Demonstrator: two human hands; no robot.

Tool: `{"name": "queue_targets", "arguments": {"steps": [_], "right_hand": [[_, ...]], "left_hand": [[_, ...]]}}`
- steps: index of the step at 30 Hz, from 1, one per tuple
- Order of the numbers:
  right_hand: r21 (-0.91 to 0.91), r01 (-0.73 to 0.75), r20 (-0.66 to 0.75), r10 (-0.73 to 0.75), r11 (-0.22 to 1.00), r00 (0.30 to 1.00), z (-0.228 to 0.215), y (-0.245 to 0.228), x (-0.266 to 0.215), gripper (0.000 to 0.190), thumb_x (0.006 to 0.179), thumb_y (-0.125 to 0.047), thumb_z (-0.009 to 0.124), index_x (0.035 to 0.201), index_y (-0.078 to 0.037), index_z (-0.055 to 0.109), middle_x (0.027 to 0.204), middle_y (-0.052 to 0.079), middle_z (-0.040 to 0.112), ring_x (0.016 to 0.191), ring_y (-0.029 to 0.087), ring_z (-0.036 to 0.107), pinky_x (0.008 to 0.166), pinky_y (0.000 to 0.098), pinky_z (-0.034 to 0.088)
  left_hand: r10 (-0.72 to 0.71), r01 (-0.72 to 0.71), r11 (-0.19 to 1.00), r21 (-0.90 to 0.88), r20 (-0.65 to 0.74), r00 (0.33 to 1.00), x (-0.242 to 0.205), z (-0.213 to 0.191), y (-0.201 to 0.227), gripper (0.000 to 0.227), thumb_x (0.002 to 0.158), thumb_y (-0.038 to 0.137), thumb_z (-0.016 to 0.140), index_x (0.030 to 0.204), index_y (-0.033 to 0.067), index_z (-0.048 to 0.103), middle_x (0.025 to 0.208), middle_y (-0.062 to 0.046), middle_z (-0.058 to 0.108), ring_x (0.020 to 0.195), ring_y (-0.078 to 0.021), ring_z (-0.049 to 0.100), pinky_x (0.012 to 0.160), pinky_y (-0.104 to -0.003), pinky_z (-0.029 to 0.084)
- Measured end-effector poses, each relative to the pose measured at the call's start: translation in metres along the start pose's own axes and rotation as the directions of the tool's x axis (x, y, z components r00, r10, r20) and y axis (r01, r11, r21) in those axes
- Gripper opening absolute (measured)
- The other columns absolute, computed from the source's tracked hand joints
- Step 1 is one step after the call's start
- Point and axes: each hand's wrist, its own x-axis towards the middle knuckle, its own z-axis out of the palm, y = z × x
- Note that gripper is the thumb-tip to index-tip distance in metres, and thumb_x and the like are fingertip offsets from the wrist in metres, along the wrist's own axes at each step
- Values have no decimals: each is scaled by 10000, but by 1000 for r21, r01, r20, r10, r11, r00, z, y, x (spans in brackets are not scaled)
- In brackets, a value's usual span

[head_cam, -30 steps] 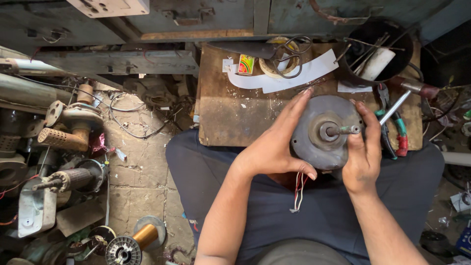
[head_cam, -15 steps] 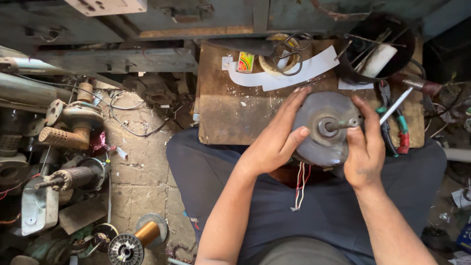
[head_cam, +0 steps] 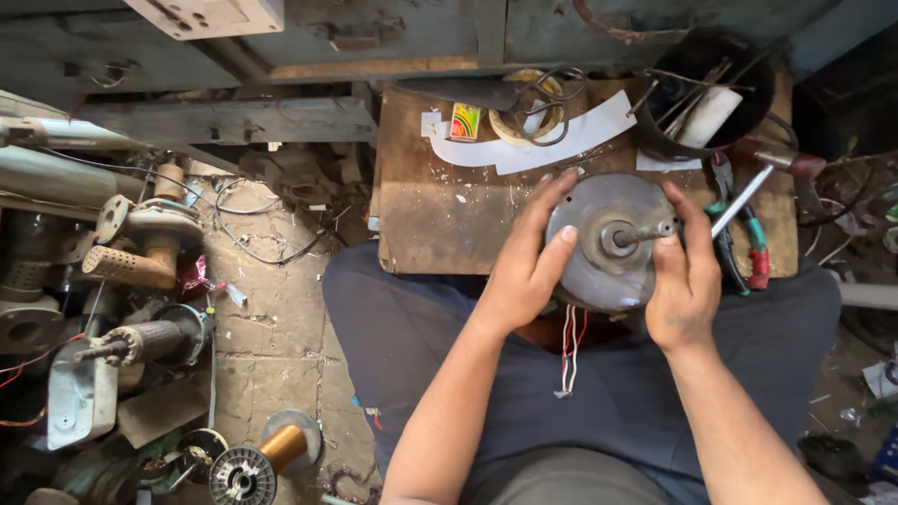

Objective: The person assembles an electric motor by inserting a rotor into a stator and securing it with a hammer. They then attach a metal end cap, insert a metal rod into the shaft, and tighten bolts on the end cap using a wrench.

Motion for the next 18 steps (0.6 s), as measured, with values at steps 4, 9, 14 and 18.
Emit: {"name": "queue_targets", "arguments": {"steps": [4,9,14,18], "right_hand": [[30,-1,12,0,1000,1000,-1,3,-1,470,1098,-137,414,1533,37,442,1516,155,518,1422,233,478,1213,325,338],[86,3,26,-6,996,1000,-6,16,-3,505,1077,-117,401,1558,35,424,1569,144,491,1464,230,452,1234,324,324],[156,34,58,-43,987,997,-11,28,-1,483,1122,-135,437,1574,30,395,1610,149,442,1510,239,409,1281,350,289],[173,10,91,-26,985,995,-14,29,0,523,1098,-165,441,1580,31,389,1603,144,448,1492,234,427,1273,355,309]], "left_hand": [[-120,113,993,-47,-199,973,-13,12,-19,597,1013,271,619,1513,-3,440,1533,-215,519,1454,-324,489,1219,-414,370],[-442,325,878,-352,-333,833,-49,26,-36,643,1014,369,616,1510,15,411,1492,-205,545,1392,-297,542,1164,-390,416],[-696,445,619,-647,-189,692,-65,43,-9,799,906,385,684,1544,64,326,1491,-151,518,1345,-249,516,1097,-372,423],[-694,406,541,-737,-118,710,-46,50,11,851,859,323,746,1542,60,311,1446,-140,526,1303,-243,527,1082,-369,433]]}}
